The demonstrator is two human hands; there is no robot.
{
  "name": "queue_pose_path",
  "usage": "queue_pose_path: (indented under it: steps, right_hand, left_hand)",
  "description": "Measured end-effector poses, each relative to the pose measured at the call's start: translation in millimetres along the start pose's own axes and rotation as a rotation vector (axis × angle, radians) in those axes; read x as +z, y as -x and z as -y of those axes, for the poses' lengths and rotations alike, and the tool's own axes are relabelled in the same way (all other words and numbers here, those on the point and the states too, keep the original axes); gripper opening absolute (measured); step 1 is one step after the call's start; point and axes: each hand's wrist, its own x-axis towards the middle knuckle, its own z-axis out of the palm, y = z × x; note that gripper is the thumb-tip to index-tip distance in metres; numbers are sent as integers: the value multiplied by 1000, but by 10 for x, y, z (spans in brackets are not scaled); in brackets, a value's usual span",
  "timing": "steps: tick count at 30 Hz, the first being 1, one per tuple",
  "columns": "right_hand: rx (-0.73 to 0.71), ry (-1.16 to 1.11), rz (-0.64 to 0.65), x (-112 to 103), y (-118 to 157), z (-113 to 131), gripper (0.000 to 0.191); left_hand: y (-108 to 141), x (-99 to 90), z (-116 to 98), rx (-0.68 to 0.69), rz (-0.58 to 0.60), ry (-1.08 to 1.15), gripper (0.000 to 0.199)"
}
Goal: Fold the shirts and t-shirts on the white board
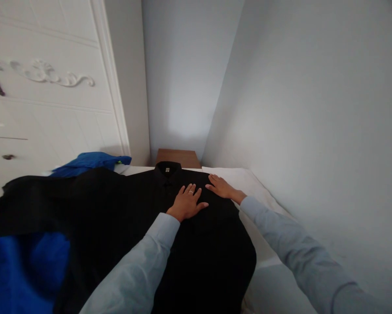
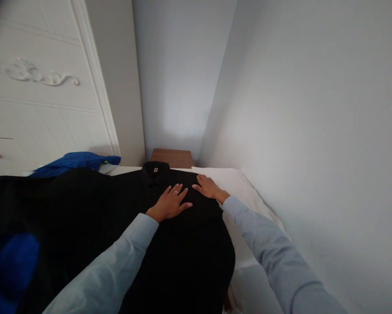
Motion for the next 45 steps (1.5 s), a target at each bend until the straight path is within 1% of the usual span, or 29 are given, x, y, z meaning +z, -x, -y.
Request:
queue_pose_path:
  steps: [3, 6, 7, 9, 11, 13, 15, 16, 18, 20, 23, 25, 27, 29, 32, 35, 37, 40, 45]
  right_hand:
    - [62, 20, 10, -9, 13, -48, 72]
    - [84, 16, -15, -46, 81, 5, 73]
    - [62, 7, -27, -54, 125, 40, 74]
    - [-40, -22, -31, -62, 257, 115, 76]
    - [-173, -54, 22, -69, 446, 173, 77]
    - [-258, -90, 108, -90, 674, 195, 75]
    - [-277, -130, 170, -134, 920, 178, 72]
    - [-272, -153, 181, -163, 1042, 157, 71]
    - [-252, -197, 165, -219, 1277, 106, 68]
    - [-236, -226, 128, -259, 1490, 57, 62]
    - [-248, -235, 65, -281, 1749, 21, 53]
    - [-268, -220, 20, -291, 1864, 29, 47]
    - [-283, -184, -17, -311, 1920, 60, 42]
    - [-292, -138, -51, -338, 1911, 113, 40]
    - [-309, -101, -108, -358, 1796, 222, 39]
    - [-366, -105, -148, -331, 1636, 347, 45]
    - [-425, -109, -124, -301, 1554, 420, 43]
    - [-482, -101, -79, -274, 1513, 481, 28]
    - [-524, -83, -103, -305, 1641, 452, 32]
  left_hand:
    - [-4, 9, -23, -13, -8, 11, 85]
    - [-5, 14, -41, -17, 2, 1, 88]
    - [-3, 10, -47, -20, 11, -6, 88]
    - [4, -8, -60, -26, 30, -21, 88]
    - [13, -36, -72, -29, 39, -29, 86]
    - [21, -69, -77, -29, 44, -25, 84]
    - [24, -98, -72, -26, 58, -12, 85]
    - [23, -110, -66, -22, 68, -3, 86]
    - [15, -125, -49, -18, 83, 22, 88]
    - [2, -135, -32, -27, 71, 54, 86]
    - [-20, -150, -17, -55, 37, 109, 73]
    - [-33, -160, -10, -69, 13, 144, 64]
    - [-46, -163, 1, -76, -16, 168, 59]
    - [-61, -158, 18, -74, -42, 180, 55]
    - [-86, -143, 53, -76, -65, 189, 47]
    - [-108, -136, 91, -80, -73, 202, 39]
    - [-115, -137, 117, -81, -66, 214, 40]
    - [-117, -145, 156, -64, -39, 229, 46]
    - [-120, -149, 213, -14, 18, 195, 48]
